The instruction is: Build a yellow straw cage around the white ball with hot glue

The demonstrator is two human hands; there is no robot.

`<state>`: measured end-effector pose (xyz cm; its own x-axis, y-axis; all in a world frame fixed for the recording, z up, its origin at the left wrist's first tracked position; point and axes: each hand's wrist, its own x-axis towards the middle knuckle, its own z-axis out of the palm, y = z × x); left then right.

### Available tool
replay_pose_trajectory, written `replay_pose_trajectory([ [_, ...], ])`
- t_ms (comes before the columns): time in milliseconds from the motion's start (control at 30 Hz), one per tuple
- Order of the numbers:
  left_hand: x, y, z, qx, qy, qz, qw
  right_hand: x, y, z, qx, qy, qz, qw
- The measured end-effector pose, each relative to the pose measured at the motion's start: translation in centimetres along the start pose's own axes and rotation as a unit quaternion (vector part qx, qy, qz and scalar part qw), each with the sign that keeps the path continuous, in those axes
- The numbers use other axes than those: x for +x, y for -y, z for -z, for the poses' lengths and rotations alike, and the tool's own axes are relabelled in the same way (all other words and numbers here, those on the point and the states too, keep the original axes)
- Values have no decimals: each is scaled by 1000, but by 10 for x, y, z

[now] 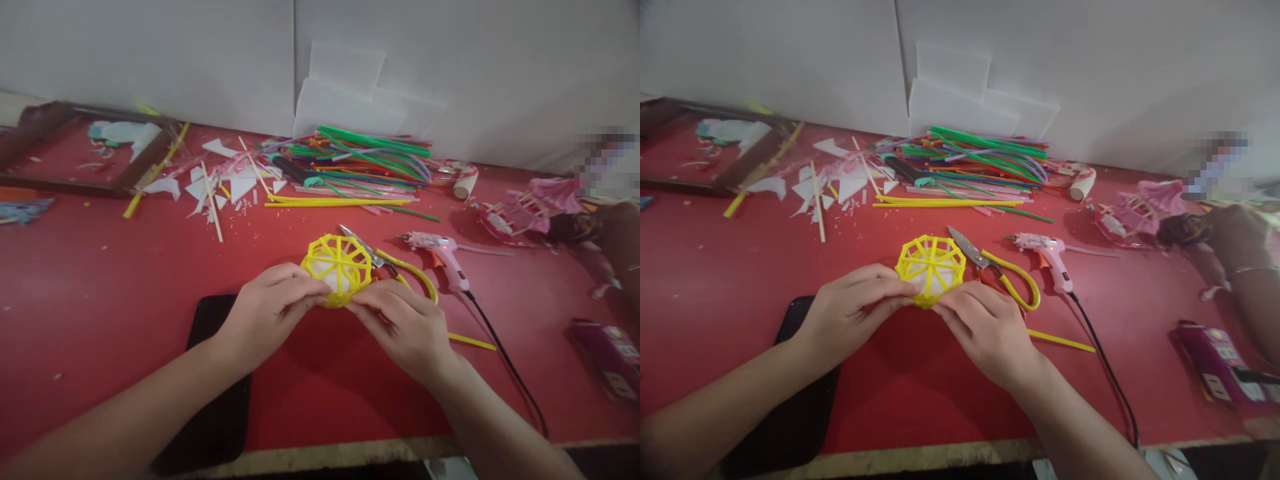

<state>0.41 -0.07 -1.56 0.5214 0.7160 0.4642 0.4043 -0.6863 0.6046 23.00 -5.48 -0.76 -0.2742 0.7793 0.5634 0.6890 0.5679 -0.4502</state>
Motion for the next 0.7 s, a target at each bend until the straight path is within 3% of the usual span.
replay_pose_trajectory([
  [300,0,-1,2,55,-35,-52,997,0,-5,4,-22,23,39,999],
  [700,-2,5,3,99,-39,-46,993,0,-16,12,-90,20,17,996],
])
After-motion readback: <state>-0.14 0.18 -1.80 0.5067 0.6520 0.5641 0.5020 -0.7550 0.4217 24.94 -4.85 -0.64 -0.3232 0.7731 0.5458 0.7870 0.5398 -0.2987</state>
